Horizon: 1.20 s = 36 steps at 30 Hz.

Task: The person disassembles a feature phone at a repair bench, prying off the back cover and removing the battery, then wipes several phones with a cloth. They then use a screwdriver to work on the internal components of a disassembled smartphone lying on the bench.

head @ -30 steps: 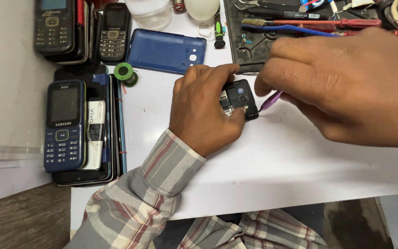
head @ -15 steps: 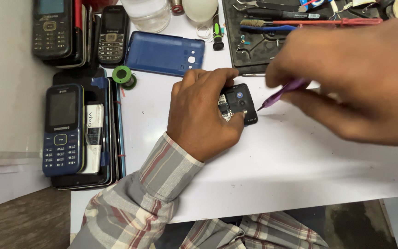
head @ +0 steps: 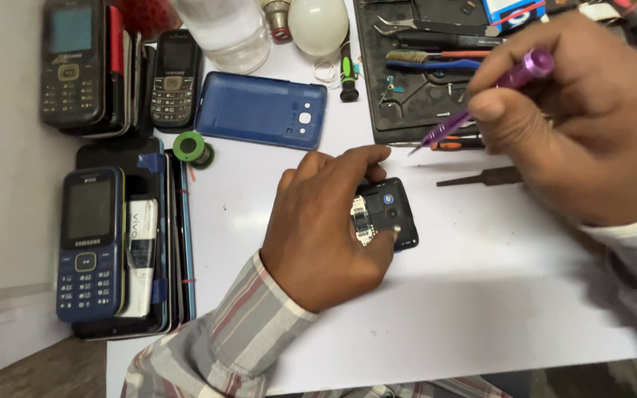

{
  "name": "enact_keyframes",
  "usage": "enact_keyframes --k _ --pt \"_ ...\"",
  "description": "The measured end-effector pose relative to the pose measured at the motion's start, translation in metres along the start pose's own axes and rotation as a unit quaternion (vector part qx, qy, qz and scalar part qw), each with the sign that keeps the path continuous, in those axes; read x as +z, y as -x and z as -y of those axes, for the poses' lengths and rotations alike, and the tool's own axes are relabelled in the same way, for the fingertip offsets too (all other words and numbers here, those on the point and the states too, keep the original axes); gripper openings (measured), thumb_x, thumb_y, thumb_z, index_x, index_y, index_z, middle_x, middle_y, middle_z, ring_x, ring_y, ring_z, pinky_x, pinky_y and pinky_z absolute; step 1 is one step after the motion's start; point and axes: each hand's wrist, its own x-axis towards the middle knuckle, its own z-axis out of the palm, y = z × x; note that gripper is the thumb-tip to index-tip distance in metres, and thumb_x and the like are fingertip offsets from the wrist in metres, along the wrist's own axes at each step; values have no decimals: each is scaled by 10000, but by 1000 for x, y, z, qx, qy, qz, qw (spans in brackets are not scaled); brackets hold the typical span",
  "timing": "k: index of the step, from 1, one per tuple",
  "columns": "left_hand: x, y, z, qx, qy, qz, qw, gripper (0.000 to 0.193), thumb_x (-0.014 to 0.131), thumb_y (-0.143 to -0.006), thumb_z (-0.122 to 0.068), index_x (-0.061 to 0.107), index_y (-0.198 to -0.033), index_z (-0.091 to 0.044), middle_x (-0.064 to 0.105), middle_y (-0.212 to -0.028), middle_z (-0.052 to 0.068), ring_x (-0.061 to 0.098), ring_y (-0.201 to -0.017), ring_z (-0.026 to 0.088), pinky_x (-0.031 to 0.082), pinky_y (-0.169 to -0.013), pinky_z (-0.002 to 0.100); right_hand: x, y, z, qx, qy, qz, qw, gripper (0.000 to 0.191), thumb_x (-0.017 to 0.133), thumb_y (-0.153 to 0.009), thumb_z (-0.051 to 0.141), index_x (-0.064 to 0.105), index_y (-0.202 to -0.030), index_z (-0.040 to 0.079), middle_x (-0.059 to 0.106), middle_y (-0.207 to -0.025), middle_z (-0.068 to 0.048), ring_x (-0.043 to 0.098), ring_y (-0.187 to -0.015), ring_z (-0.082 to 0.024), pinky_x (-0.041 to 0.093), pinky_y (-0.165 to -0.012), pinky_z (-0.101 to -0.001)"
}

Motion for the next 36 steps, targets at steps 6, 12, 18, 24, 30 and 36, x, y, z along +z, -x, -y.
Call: enact_keyframes --k 6,12,18,24,30,36 --pt "-3 0 -4 -6 4 12 1000 741 814 -653 -126 554 -1344 -62 709 -1129 42 618 -1068 265 412 -947 415 14 4 -14 -67 76 -5 995 278 662 -1031 261 583 -1083 0 651 -754 -16 635 -670 -75 501 -638 -233" --pt "-4 0 -6 -14 10 15 1000 762 831 -638 -120 552 -1346 -64 714 -1128 36 623 -1066 258 410 -934 412 18 4 -6 -119 83 -2 989 253 644 -1024 253 576 -1053 12 667 -833 -49 655 -725 -117 517 -669 -255" --pt "-3 0 -6 -13 8 11 1000 756 827 -640 -115 553 -1342 -65 714 -1126 37 617 -1071 260 410 -938 410 19 1 -6 -85 82 4 993 267 666 -1021 264 591 -1056 11 663 -795 -36 647 -676 -116 506 -641 -257" --pt "-3 0 -5 -16 10 14 1000 756 824 -641 -118 554 -1345 -66 716 -1124 35 618 -1069 255 411 -938 406 18 1 -7 -91 88 3 992 266 660 -1027 265 594 -1056 9 661 -793 -43 643 -671 -117 503 -639 -261" --pt "-3 0 -5 -17 5 15 1000 753 825 -640 -125 559 -1342 -70 717 -1116 36 620 -1070 254 411 -938 406 15 -7 4 -140 74 26 987 197 652 -1000 169 569 -965 -6 667 -837 -97 647 -653 -153 505 -593 -273" --pt "-1 -1 -3 -19 0 8 1000 746 812 -632 -127 560 -1332 -82 713 -1102 32 615 -1074 260 408 -924 413 5 -16 34 -91 268 126 951 206 731 -925 249 677 -887 55 620 -620 -54 582 -445 -195 399 -420 -362"
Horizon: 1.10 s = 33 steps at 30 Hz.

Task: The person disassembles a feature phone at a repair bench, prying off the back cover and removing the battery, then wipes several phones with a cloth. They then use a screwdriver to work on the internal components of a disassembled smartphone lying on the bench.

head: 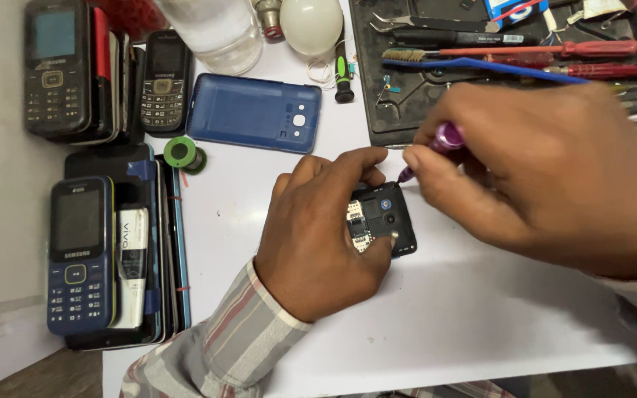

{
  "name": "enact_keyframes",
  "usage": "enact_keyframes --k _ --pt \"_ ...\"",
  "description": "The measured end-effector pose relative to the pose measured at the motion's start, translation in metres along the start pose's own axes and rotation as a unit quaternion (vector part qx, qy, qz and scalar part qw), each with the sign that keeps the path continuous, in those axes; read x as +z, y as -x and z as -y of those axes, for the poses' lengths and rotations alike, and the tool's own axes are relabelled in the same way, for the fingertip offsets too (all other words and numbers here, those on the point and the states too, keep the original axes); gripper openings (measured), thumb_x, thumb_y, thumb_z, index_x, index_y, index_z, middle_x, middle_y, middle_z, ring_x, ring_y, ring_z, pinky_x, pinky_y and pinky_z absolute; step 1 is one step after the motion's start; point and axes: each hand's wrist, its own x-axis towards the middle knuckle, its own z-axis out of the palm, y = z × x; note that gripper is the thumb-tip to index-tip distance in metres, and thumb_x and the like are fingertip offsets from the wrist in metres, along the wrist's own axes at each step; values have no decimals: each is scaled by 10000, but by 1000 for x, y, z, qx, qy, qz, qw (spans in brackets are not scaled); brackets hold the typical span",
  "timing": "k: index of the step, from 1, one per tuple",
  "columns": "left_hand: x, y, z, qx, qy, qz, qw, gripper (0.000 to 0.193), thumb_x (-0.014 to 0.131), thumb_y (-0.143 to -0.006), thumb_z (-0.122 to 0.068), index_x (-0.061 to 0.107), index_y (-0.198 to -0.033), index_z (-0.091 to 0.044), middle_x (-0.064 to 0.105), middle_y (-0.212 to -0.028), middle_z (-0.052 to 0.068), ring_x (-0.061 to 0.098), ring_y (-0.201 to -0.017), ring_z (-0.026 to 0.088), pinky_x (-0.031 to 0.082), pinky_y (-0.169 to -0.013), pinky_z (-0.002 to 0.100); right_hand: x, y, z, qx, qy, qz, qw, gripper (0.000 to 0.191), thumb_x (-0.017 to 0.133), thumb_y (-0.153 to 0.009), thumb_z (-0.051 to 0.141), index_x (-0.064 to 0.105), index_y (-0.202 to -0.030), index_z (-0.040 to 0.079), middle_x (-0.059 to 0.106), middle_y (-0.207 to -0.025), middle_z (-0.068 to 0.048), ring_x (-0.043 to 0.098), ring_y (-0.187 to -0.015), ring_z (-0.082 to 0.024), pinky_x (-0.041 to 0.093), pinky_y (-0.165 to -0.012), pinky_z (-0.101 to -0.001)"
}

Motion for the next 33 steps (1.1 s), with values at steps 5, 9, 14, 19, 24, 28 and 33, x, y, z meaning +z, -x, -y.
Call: enact_keyframes --k 5,9,14,19,24,28,33 --pt "0 0 2 9 3 -2 1000 723 794 -651 -144 561 -1333 -85 712 -1101 28 608 -1074 264 404 -931 415 -17 -19 10 50 237 144 960 270 613 -901 489 658 -890 223 625 -606 15 635 -521 -207 456 -488 -373" --pt "2 0 4 12 4 -1 1000 719 781 -647 -144 560 -1328 -82 710 -1093 27 603 -1058 264 400 -926 412 -30 -34 18 26 307 253 917 189 607 -921 443 615 -886 257 621 -654 60 659 -558 -188 475 -485 -360" --pt "4 0 7 20 4 -7 1000 704 779 -654 -138 562 -1321 -79 709 -1080 28 603 -1054 264 399 -923 418 -36 -48 33 11 359 313 880 170 590 -938 404 570 -960 236 621 -786 61 676 -572 -190 508 -495 -341" --pt "5 -1 8 22 1 -12 1000 699 778 -649 -129 570 -1314 -70 708 -1066 36 608 -1035 264 408 -919 420 -32 -45 40 23 411 345 844 300 480 -1007 507 558 -1003 217 657 -746 42 684 -616 -191 529 -542 -340" --pt "5 -1 7 20 0 -14 1000 683 774 -647 -122 580 -1298 -65 716 -1068 37 609 -1044 271 414 -919 422 -31 -42 27 -76 302 284 907 304 676 -825 298 605 -1105 206 615 -922 38 703 -725 -177 549 -504 -353" --pt "3 -2 5 18 -4 -7 1000 675 781 -643 -129 582 -1284 -64 718 -1074 43 603 -1046 283 414 -926 428 -30 -40 23 -131 226 211 942 415 701 -705 168 637 -1114 200 604 -958 18 686 -742 -181 524 -474 -355" --pt "-1 -2 3 -7 -11 18 1000 627 808 -637 -151 590 -1221 -80 713 -1069 46 605 -1038 275 417 -923 420 -29 -37 26 -115 230 212 943 308 676 -810 290 592 -1065 138 611 -866 -10 687 -741 -205 508 -454 -388"
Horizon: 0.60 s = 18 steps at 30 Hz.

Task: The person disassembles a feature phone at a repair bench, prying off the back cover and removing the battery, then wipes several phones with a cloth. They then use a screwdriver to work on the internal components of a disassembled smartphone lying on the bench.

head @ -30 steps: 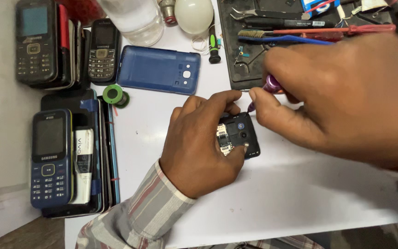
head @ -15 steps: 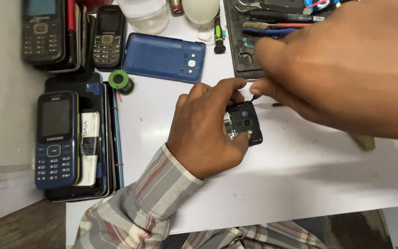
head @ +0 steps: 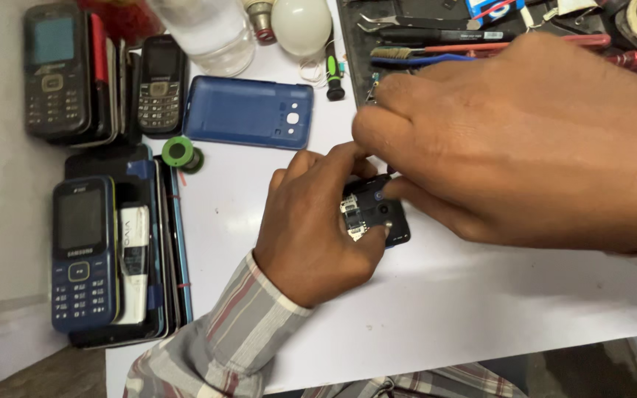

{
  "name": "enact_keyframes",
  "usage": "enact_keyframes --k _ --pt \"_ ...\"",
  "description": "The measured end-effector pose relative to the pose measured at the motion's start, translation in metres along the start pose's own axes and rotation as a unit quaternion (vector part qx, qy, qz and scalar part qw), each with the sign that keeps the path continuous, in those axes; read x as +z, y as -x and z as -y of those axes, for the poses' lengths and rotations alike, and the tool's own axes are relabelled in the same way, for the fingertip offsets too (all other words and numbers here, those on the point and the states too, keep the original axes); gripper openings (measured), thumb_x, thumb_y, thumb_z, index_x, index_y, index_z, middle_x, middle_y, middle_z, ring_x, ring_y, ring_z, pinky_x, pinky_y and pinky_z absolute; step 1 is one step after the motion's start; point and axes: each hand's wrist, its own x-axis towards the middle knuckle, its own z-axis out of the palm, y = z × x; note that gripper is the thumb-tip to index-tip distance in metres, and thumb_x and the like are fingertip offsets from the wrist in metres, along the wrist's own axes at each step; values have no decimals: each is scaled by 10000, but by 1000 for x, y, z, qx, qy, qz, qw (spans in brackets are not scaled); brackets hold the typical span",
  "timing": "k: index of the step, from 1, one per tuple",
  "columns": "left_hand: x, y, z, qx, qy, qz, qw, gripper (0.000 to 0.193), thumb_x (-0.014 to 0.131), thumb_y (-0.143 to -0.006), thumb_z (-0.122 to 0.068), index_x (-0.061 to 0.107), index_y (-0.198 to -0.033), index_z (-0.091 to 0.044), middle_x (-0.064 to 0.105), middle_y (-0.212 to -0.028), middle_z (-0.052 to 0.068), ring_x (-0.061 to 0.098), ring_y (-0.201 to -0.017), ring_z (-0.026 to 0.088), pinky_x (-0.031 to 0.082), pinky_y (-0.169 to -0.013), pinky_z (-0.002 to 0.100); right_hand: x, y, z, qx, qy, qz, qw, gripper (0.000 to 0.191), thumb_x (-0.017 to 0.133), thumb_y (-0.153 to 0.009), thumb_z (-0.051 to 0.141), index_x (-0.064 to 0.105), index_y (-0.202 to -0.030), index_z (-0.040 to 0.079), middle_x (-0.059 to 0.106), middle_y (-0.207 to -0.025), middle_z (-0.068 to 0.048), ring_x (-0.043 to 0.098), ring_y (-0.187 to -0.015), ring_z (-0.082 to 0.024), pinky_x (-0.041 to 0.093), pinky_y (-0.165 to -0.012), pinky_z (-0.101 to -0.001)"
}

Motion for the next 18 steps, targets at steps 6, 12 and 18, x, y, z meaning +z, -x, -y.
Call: enact_keyframes --k 6,12,18 --pt "-1 -1 -2 10 15 -10 1000 660 813 -621 -142 591 -1238 -68 708 -1067 44 598 -1019 272 407 -918 418 -3 -1 -6 3 -21 50 999 332 656 -772 143 569 -1093 140 642 -928 5 696 -818 -230 532 -490 -399" --pt "-2 -2 -4 -16 1 6 1000 600 819 -617 -133 614 -1178 -81 716 -1032 37 596 -1000 268 410 -918 415 -2 -1 -9 -97 -131 -109 981 393 652 -607 36 627 -993 106 649 -929 -33 677 -829 -281 496 -433 -399" --pt "-2 -2 -4 -9 4 2 1000 651 815 -614 -124 609 -1230 -81 716 -1057 41 603 -1009 265 406 -936 416 -4 -2 -9 -14 -84 -14 996 201 626 -831 234 592 -991 118 647 -886 -28 684 -730 -262 520 -481 -410"
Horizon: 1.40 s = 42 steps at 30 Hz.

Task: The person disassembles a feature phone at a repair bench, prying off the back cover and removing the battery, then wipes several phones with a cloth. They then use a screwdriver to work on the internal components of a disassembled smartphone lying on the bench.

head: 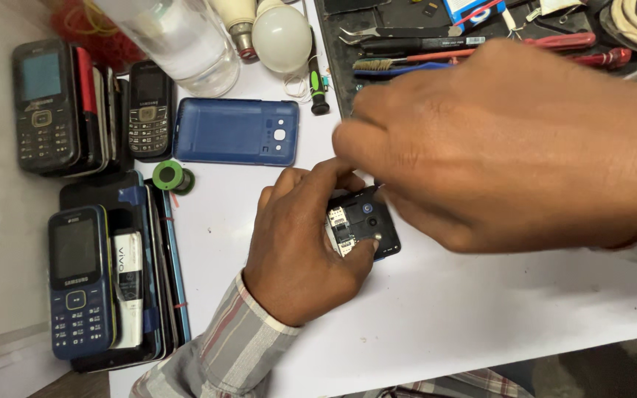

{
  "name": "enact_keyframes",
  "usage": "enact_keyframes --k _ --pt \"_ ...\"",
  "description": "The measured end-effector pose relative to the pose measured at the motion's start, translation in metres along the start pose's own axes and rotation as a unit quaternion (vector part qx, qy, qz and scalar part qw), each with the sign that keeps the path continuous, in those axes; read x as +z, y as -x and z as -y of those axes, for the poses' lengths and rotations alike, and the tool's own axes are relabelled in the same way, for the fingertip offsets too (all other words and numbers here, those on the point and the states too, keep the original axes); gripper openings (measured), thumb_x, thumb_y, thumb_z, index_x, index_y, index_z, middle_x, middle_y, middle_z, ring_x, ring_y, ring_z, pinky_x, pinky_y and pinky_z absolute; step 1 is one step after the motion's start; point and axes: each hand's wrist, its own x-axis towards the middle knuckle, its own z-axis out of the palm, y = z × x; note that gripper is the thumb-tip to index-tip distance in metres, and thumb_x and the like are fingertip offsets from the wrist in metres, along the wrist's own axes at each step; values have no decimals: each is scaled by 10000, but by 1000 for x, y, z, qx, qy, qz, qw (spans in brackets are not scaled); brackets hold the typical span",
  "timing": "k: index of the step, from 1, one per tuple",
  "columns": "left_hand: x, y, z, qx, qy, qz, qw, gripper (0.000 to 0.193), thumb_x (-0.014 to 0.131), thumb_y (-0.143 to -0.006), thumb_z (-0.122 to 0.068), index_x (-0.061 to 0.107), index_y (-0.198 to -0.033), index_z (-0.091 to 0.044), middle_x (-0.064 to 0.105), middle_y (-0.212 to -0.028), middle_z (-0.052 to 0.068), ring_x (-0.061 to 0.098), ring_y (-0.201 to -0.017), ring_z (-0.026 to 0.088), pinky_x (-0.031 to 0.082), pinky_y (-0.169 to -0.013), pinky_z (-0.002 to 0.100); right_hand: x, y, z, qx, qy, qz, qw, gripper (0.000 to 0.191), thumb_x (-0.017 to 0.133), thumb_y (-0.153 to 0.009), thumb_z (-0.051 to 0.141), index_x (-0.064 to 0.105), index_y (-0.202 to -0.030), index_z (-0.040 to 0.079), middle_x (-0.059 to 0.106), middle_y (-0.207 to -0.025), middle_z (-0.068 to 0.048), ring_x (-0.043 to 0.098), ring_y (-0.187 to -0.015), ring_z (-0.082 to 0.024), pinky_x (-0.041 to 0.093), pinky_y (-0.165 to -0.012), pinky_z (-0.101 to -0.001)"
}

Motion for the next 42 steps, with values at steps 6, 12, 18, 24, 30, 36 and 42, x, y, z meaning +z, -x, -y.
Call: enact_keyframes --k 6,12,18,24,30,36,42 --pt "1 1 1 12 10 -8 1000 711 813 -618 -122 582 -1288 -68 717 -1076 35 605 -1026 258 403 -935 420 2 2 -3 5 2 5 1000 260 626 -820 180 589 -1071 122 682 -900 -16 693 -720 -272 512 -484 -420" --pt "1 1 1 10 8 -1 1000 617 819 -624 -120 626 -1210 -104 731 -1062 17 608 -1007 255 417 -951 413 8 5 -7 -107 -76 -113 985 385 643 -638 31 629 -1021 72 648 -907 -57 676 -751 -274 486 -419 -400" --pt "1 1 3 21 10 -11 1000 712 829 -614 -137 585 -1279 -73 713 -1092 44 607 -1036 270 417 -954 420 6 4 -1 -7 5 -35 999 275 664 -847 304 584 -1023 107 617 -878 -54 652 -623 -288 494 -445 -421" --pt "1 1 4 17 14 -5 1000 766 832 -629 -139 561 -1341 -64 713 -1119 44 605 -1055 268 413 -968 426 5 3 -7 -3 -2 -16 1000 283 677 -830 220 568 -1068 113 640 -878 -29 675 -671 -288 498 -460 -432" --pt "-3 1 1 29 -9 9 1000 766 850 -621 -175 554 -1321 -80 694 -1127 68 598 -1061 288 416 -961 439 17 11 -13 -106 -97 -116 983 360 683 -714 48 615 -1068 56 620 -904 -83 663 -723 -303 498 -477 -406" --pt "-6 5 4 61 -32 16 997 918 864 -567 -202 493 -1394 -55 677 -1133 103 584 -1088 315 409 -944 462 18 31 -25 33 -108 -160 981 254 731 -847 113 683 -1095 100 652 -934 -51 691 -804 -221 513 -605 -367" --pt "6 5 4 105 -2 41 994 884 879 -633 -226 504 -1421 -83 702 -1167 65 596 -1138 295 407 -983 470 38 48 -26 167 -207 -232 936 235 657 -959 90 629 -1156 -36 702 -949 -154 716 -823 -199 585 -721 -340"
